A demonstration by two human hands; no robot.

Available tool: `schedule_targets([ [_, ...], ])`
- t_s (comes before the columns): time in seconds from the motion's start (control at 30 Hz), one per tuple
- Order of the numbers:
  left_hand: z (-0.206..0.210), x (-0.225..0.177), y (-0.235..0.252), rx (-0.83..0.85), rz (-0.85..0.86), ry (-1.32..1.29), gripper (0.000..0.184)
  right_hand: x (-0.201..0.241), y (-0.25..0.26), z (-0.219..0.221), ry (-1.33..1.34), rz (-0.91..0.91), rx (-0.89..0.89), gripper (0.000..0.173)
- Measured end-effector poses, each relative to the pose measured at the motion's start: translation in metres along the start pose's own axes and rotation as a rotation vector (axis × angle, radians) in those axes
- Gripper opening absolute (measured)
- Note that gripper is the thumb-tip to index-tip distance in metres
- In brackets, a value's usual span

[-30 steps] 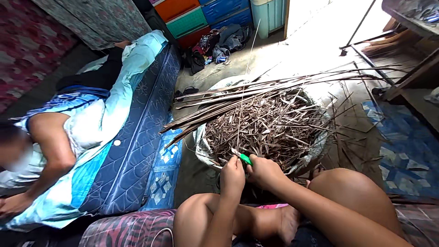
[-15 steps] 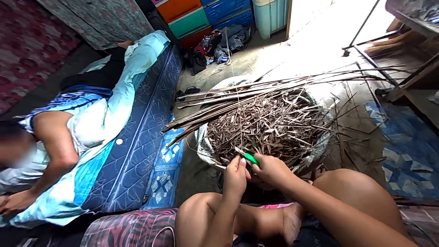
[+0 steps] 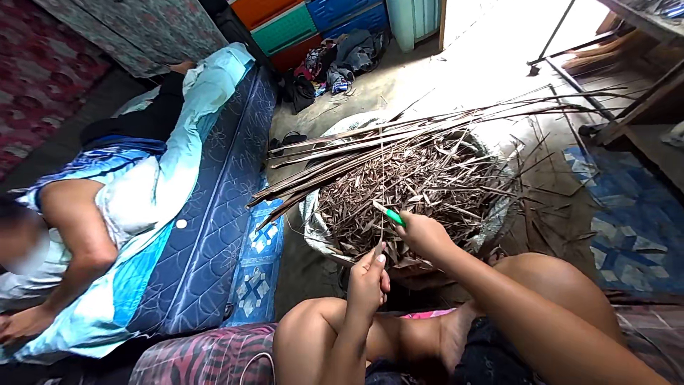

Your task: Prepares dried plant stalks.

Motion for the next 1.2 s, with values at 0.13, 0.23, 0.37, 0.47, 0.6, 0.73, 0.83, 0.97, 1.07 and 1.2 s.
schedule_targets([
  [0.13, -0.008, 0.002, 0.008, -0.006, -0.034, -0.096, 0.031, 0.015, -0.029, 0.021, 0.011, -0.107, 0.116, 0.034],
  [0.23, -0.014, 0.004, 0.007, 0.010, -0.106, -0.280, 0.031, 0.021, -0.042, 0.031, -0.029, -0.123, 0.144, 0.033],
  [0.37, -0.011, 0.001, 0.000, 0.085, -0.154, -0.386, 0.036, 0.016, -0.029, 0.019, -0.071, -0.054, 0.043, 0.034],
  [0.47, -0.010, 0.002, -0.005, 0.200, -0.169, -0.471, 0.045, 0.004, -0.012, 0.006, -0.023, -0.014, 0.015, 0.033],
  [0.6, -0.012, 0.002, -0.005, 0.121, -0.194, -0.553, 0.035, 0.009, -0.028, 0.015, -0.022, -0.119, 0.075, 0.034],
  [0.73, -0.017, -0.002, -0.008, 0.108, -0.217, -0.447, 0.036, 0.008, -0.030, 0.018, -0.045, -0.098, 0.053, 0.034],
  [0.83, -0.015, -0.005, -0.012, 0.184, -0.208, -0.437, 0.043, -0.008, -0.008, 0.004, 0.010, 0.004, -0.003, 0.034],
  [0.97, -0.019, -0.004, -0.010, 0.173, -0.197, -0.464, 0.042, 0.000, -0.017, 0.010, 0.011, -0.117, 0.041, 0.033],
  [1.07, -0.021, -0.006, -0.011, 0.159, -0.206, -0.426, 0.041, 0.007, -0.031, 0.019, -0.010, -0.133, 0.061, 0.034],
  [1.2, -0.015, -0.007, -0.015, 0.169, -0.186, -0.357, 0.044, -0.018, -0.004, 0.000, 0.095, 0.017, -0.021, 0.035],
])
Point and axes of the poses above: each hand's wrist, its own y-axis towards the middle knuckle, its own z-axis out of the palm, x = y × z, the point moved 3 cm from there along y, towards the middle knuckle, and after that the axes turned 3 degrees about -y, right-handed, at the moved point
